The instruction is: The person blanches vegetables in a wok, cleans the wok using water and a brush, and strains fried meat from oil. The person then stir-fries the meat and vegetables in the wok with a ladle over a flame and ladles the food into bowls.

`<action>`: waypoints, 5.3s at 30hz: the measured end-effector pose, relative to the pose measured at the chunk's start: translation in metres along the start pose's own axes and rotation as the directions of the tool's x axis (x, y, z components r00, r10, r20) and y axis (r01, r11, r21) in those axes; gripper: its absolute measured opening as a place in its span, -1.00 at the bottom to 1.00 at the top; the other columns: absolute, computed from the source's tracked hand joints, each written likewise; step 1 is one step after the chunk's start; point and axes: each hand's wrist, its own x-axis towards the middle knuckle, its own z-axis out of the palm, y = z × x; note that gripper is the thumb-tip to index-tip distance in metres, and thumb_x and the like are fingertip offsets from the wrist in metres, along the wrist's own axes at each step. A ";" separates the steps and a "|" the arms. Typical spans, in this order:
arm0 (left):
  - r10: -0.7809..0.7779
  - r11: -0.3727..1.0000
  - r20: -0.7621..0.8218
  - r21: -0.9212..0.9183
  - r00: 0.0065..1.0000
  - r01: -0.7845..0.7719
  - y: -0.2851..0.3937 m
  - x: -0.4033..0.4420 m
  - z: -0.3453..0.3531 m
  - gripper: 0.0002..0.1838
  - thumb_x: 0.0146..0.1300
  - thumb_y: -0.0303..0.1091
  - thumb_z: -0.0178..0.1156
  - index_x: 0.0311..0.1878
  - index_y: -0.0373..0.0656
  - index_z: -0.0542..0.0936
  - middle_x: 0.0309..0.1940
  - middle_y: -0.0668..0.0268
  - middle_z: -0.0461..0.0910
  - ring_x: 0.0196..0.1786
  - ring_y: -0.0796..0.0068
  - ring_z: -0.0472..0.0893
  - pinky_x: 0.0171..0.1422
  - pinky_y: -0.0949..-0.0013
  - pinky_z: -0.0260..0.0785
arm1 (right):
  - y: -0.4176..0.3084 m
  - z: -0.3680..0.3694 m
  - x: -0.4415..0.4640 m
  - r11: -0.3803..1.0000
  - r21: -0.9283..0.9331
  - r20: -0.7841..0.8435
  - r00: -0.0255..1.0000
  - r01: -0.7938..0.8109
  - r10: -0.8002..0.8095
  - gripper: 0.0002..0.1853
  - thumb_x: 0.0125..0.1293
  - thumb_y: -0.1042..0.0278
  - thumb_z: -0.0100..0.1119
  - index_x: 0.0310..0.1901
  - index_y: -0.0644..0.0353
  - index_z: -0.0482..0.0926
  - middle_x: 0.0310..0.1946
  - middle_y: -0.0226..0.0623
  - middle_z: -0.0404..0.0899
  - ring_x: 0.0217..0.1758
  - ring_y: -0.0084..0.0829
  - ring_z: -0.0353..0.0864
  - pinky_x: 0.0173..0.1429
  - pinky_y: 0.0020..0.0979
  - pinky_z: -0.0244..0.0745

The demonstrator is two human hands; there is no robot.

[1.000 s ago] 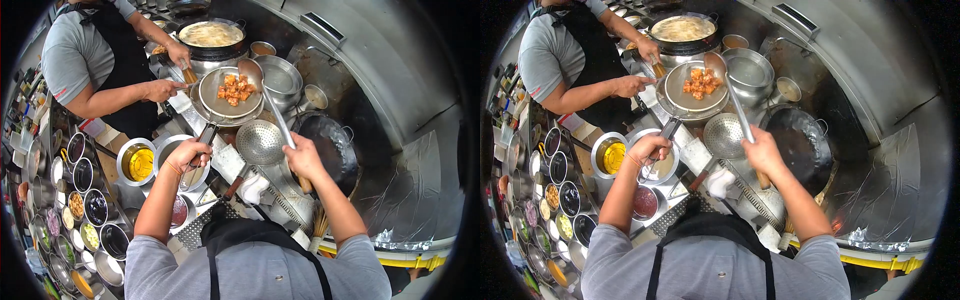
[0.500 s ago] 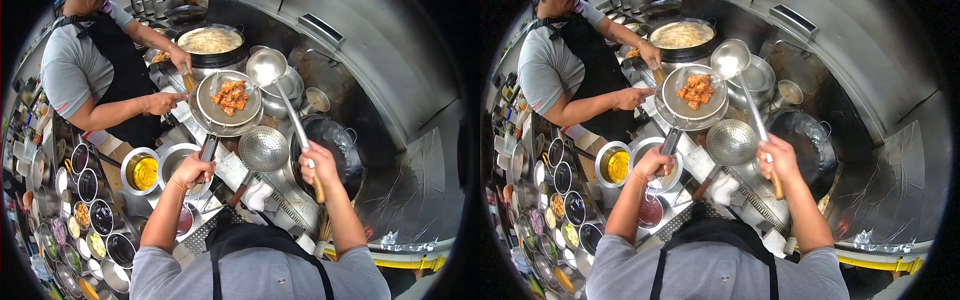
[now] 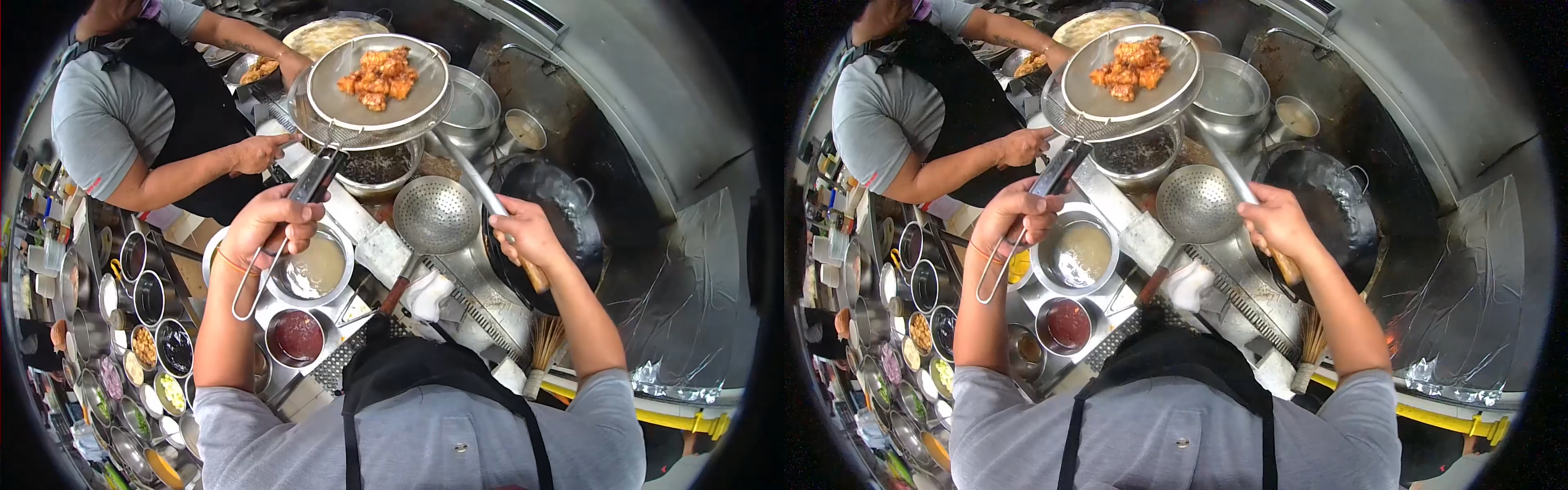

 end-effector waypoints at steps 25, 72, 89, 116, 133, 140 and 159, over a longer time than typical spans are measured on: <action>0.081 0.993 -0.039 0.090 0.996 -0.077 0.009 0.024 0.004 -0.66 0.04 -0.54 0.14 -0.07 -0.40 0.39 -0.52 0.35 0.38 -0.65 0.67 0.37 -0.61 0.55 0.28 | -0.085 0.099 0.142 -0.246 -0.885 0.312 0.894 0.396 0.321 -0.79 0.03 0.51 0.08 -0.36 0.40 0.67 -0.30 0.09 0.65 -0.23 -0.14 0.71 -0.12 -0.25 0.60; 0.015 0.999 -0.049 0.044 0.999 -0.013 0.003 0.024 0.007 -0.48 0.03 -0.56 0.10 0.12 -0.44 0.27 -0.37 0.37 0.39 -0.62 0.76 0.31 -0.61 0.63 0.27 | -0.016 -0.014 0.082 0.680 0.280 0.508 0.705 -0.678 0.495 -0.67 0.37 0.17 -0.03 -0.55 0.07 0.30 -0.81 -0.57 0.23 -0.87 -0.70 0.18 -0.86 -0.65 0.06; 0.042 0.996 -0.135 0.079 0.990 -0.032 -0.009 0.006 0.002 -0.51 0.00 -0.57 0.10 0.08 -0.43 0.31 -0.42 0.39 0.37 -0.60 0.74 0.31 -0.58 0.61 0.25 | -0.002 -0.038 0.004 0.569 0.563 0.648 0.748 -0.599 0.146 -0.71 0.39 0.26 -0.08 0.05 0.21 0.42 -0.63 -0.52 0.31 -0.80 -0.71 0.29 -0.84 -0.56 0.27; -0.002 1.000 -0.192 0.007 0.981 0.003 -0.095 0.031 -0.033 -0.82 -0.02 -0.62 0.11 -0.30 -0.33 0.40 -0.57 0.31 0.42 -0.59 0.53 0.43 -0.52 0.46 0.37 | -0.038 -0.067 -0.064 0.554 0.739 0.316 0.923 -0.384 0.218 -0.55 0.38 0.32 -0.11 0.28 0.21 0.26 -0.58 -0.43 0.31 -0.78 -0.66 0.27 -0.84 -0.53 0.21; -0.062 0.996 -0.228 -0.075 0.972 0.046 -0.083 0.030 -0.032 -0.90 0.07 -0.54 0.16 -0.37 -0.35 0.46 -0.53 0.29 0.43 -0.55 0.54 0.44 -0.52 0.46 0.38 | -0.025 0.037 -0.041 0.957 -0.272 -0.129 0.989 -0.104 0.071 -0.52 0.21 0.46 0.09 0.21 0.28 0.43 -0.60 -0.25 0.51 -0.67 -0.41 0.51 -0.54 -0.42 0.40; -0.052 0.997 -0.222 -0.073 0.974 0.036 -0.082 0.029 -0.030 -0.91 0.09 -0.52 0.16 -0.38 -0.34 0.45 -0.54 0.29 0.42 -0.56 0.55 0.43 -0.51 0.47 0.39 | 0.007 0.050 -0.020 0.781 -0.600 -0.198 0.912 0.176 -0.358 -0.45 0.15 0.40 0.14 0.23 0.26 0.40 -0.10 0.18 0.57 -0.03 0.06 0.59 0.08 -0.25 0.46; -0.020 1.000 -0.112 -0.027 0.993 0.017 -0.077 -0.002 -0.013 -0.53 -0.09 -0.68 0.17 -0.03 -0.33 0.34 -0.43 0.32 0.42 -0.63 0.59 0.44 -0.58 0.51 0.33 | 0.005 -0.006 -0.018 0.874 0.482 -0.061 0.992 -0.065 0.108 -0.59 0.33 0.39 0.03 0.21 0.10 0.35 -0.65 -0.45 0.35 -0.82 -0.63 0.24 -0.81 -0.54 0.16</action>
